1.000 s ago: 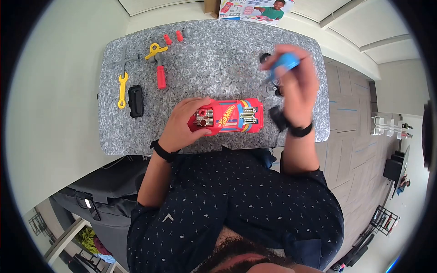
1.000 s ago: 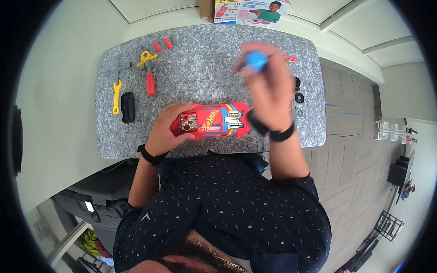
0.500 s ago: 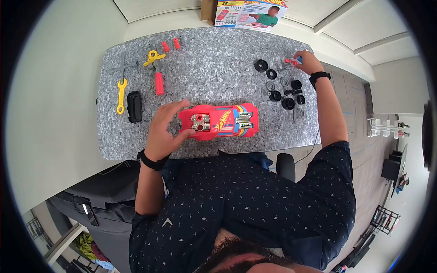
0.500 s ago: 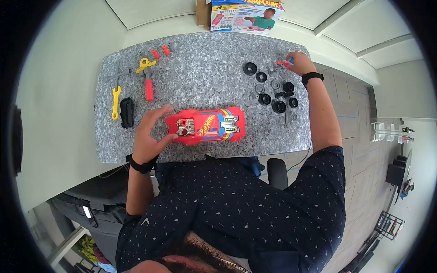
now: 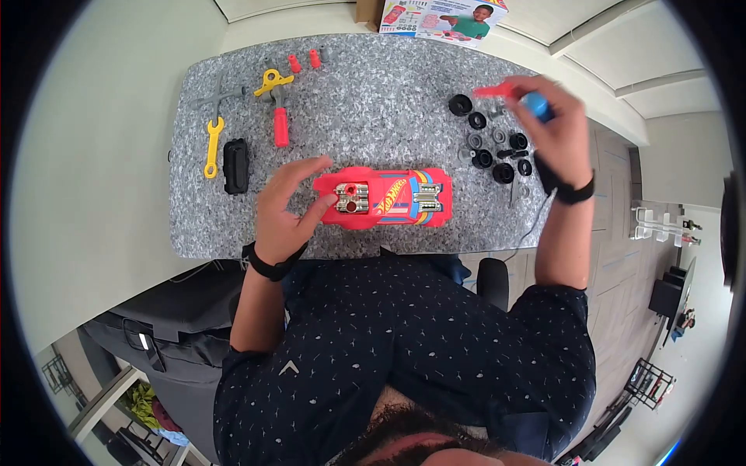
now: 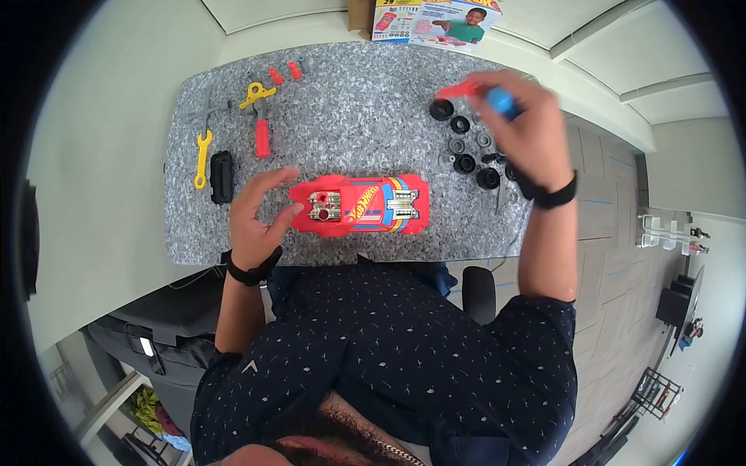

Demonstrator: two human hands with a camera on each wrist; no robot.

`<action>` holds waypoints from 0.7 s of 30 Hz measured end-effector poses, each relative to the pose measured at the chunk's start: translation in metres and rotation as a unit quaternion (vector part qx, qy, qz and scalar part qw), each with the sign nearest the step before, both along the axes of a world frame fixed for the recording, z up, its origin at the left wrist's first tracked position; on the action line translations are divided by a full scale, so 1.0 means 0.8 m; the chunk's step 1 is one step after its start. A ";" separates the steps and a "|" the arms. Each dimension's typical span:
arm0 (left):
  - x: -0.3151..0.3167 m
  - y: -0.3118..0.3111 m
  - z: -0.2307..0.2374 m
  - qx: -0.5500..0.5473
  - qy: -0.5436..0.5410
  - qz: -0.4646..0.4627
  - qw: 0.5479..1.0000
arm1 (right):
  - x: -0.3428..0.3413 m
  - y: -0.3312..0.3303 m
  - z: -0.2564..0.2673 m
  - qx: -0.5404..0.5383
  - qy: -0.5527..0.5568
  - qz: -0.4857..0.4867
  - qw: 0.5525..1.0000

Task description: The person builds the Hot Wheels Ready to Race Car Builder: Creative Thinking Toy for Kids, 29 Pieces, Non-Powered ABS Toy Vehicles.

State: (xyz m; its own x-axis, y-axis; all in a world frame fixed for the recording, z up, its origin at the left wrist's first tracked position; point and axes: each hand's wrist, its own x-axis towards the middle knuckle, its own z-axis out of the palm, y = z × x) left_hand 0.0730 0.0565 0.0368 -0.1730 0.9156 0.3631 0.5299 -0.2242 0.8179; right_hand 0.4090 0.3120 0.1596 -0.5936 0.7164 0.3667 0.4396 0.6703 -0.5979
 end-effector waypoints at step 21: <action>0.006 -0.016 0.002 0.000 0.005 -0.011 1.000 | -0.135 -0.154 -0.068 -0.115 0.003 0.293 0.949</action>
